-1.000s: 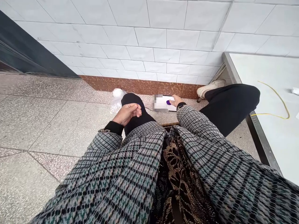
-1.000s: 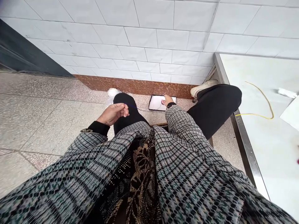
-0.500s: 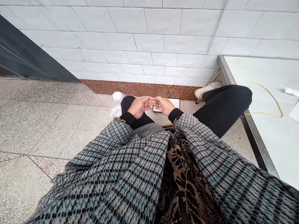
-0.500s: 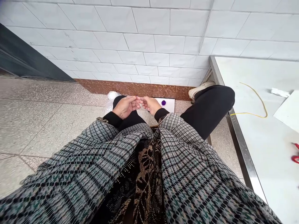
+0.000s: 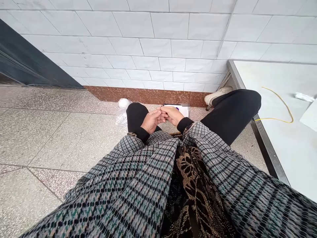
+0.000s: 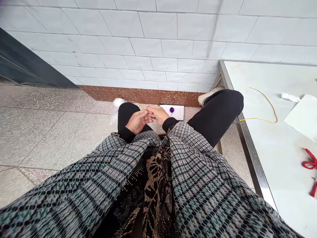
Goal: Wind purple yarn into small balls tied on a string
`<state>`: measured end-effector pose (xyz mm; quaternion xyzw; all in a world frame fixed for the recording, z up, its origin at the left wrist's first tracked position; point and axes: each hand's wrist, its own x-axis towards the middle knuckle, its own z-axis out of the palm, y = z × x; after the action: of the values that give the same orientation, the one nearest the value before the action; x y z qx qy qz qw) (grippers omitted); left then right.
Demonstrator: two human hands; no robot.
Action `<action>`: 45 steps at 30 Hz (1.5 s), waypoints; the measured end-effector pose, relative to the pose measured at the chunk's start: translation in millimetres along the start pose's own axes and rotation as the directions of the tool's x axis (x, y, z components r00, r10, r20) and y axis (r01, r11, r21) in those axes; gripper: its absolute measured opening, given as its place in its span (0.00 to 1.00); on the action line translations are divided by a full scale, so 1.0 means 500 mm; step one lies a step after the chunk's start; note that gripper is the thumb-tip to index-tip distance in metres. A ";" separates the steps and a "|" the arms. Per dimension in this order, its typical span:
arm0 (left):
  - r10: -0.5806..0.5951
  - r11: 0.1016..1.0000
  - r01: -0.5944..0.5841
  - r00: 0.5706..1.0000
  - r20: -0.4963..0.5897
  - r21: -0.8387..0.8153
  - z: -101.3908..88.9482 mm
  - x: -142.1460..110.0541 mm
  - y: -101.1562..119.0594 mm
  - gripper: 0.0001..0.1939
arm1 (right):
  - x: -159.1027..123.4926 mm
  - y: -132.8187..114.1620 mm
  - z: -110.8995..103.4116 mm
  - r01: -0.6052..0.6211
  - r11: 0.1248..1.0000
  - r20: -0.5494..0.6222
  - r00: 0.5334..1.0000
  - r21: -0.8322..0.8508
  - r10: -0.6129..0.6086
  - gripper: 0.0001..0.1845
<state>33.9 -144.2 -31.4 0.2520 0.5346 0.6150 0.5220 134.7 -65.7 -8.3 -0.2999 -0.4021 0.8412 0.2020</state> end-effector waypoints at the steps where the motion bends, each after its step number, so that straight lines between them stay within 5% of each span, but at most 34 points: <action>1: 0.006 1.000 -0.006 1.000 0.000 0.008 -0.003 0.001 -0.003 0.14 | 0.001 0.000 -0.001 0.010 1.000 -0.001 1.000 -0.007 -0.010 0.11; 5: 0.039 0.992 -0.039 0.999 0.002 0.117 -0.013 0.001 -0.014 0.14 | 0.003 -0.007 -0.004 0.055 0.990 0.026 0.998 -0.130 -0.052 0.15; 10: 0.344 0.927 -0.309 0.926 -0.156 0.211 -0.026 0.001 0.023 0.14 | -0.012 -0.066 0.005 0.093 0.959 0.097 0.993 -0.269 -0.069 0.14; 14: 0.273 0.936 -0.311 0.938 0.216 0.168 -0.019 0.010 0.088 0.24 | -0.031 -0.136 0.015 0.002 0.921 0.304 0.944 -0.390 0.127 0.11; 19: 0.310 0.793 -0.441 0.886 0.345 0.420 -0.006 0.022 0.136 0.22 | -0.038 -0.192 -0.019 0.001 0.903 0.317 0.936 -0.430 0.150 0.06; 22: 0.395 0.731 -0.497 0.867 0.304 0.467 -0.006 0.019 0.135 0.19 | -0.044 -0.192 -0.037 0.040 0.932 0.347 0.933 -0.361 0.094 0.06; 27: 0.512 0.764 -0.508 0.853 0.107 0.398 -0.006 0.022 0.109 0.16 | -0.048 -0.168 -0.042 0.070 0.959 0.298 0.954 -0.276 0.016 0.08; 32: 0.483 0.721 -0.431 0.874 0.052 0.543 -0.003 0.040 0.076 0.15 | -0.042 -0.150 -0.049 0.076 0.984 0.244 0.969 -0.158 -0.036 0.09; 37: 0.467 0.427 -0.422 0.860 0.204 0.800 0.012 0.046 0.038 0.13 | -0.046 -0.141 -0.046 0.054 0.998 0.154 0.987 -0.019 -0.051 0.14; 41: 0.296 0.500 -0.400 0.912 0.283 0.768 0.026 0.036 0.023 0.15 | -0.043 -0.131 -0.040 0.108 0.994 0.084 0.991 -0.015 -0.107 0.12; 45: 0.162 0.532 -0.399 0.913 0.373 0.746 0.035 0.020 0.029 0.15 | -0.028 -0.115 -0.039 0.203 0.930 -0.004 0.977 -0.308 -0.215 0.13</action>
<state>40.5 -126.5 -15.2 0.6228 0.6340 0.3405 0.3070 163.5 -28.9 32.5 -0.2986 -0.5530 0.7368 0.2492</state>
